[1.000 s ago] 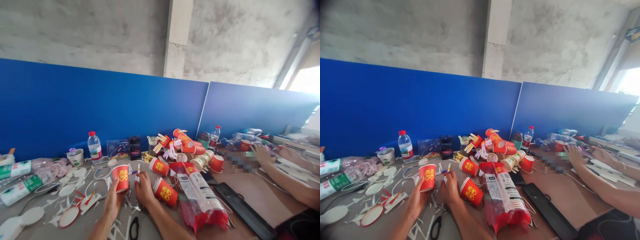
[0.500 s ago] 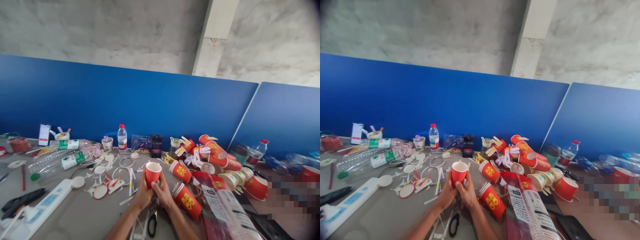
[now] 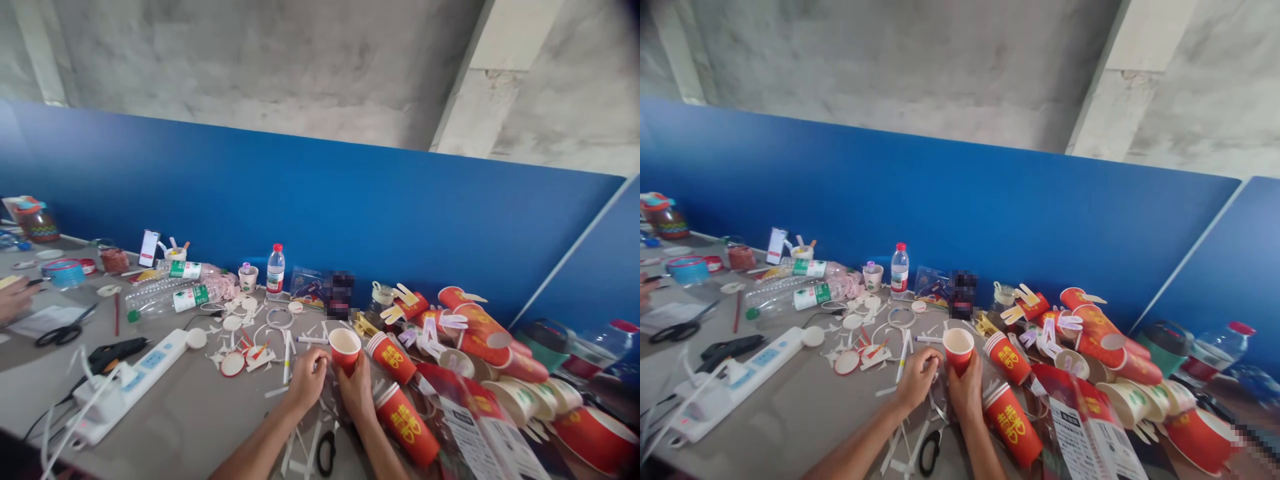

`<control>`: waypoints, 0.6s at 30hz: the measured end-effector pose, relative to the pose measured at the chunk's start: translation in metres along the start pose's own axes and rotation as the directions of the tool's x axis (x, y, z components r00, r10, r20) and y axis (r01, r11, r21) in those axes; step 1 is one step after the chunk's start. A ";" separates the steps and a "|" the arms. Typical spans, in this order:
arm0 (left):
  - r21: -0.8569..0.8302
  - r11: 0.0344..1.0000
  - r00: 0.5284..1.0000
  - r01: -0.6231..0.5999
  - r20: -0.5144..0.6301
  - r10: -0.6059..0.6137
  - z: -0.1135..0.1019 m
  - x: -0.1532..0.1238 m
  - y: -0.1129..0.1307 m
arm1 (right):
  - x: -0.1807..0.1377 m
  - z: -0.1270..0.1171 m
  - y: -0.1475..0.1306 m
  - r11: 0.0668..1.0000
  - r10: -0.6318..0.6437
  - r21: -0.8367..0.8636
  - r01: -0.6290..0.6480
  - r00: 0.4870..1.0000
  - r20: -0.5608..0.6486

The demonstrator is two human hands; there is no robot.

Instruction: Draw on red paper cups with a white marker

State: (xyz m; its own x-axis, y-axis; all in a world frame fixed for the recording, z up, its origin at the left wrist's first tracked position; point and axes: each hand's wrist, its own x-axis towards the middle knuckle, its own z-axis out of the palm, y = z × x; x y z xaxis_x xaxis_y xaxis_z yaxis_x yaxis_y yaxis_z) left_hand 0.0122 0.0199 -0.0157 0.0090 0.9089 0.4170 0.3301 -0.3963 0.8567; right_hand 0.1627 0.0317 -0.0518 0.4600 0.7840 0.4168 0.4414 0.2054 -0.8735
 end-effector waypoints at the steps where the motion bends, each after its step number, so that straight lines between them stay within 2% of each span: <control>1: 0.002 1.000 1.000 0.002 -0.006 -0.002 0.000 0.000 0.001 | 0.000 -0.001 -0.001 0.999 -0.017 -0.029 0.017 1.000 0.001; 5: 0.009 1.000 0.999 0.005 -0.052 -0.005 0.000 0.001 0.002 | 0.000 -0.007 -0.009 0.975 -0.042 -0.218 0.044 0.999 0.014; 9: 0.033 0.999 0.988 0.030 -0.150 -0.025 -0.006 0.006 -0.002 | -0.003 -0.007 -0.018 0.895 0.004 -0.445 0.037 0.996 0.091; 14: 0.137 0.984 0.949 0.112 -0.308 -0.065 -0.029 0.021 -0.011 | -0.006 -0.005 -0.024 0.859 0.034 -0.512 0.020 0.995 0.096; 18: 0.284 0.936 0.929 0.210 -0.356 -0.100 -0.048 0.032 -0.016 | -0.007 -0.004 -0.025 0.847 0.053 -0.531 0.015 0.992 0.113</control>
State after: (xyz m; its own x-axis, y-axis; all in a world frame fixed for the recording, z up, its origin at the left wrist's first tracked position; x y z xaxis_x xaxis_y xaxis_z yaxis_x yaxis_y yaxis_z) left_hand -0.0386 0.0493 -0.0017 -0.3612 0.8377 0.4095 0.5785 -0.1431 0.8030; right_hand 0.1519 0.0186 -0.0322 0.3929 0.8550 0.3385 0.7902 -0.1257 -0.5999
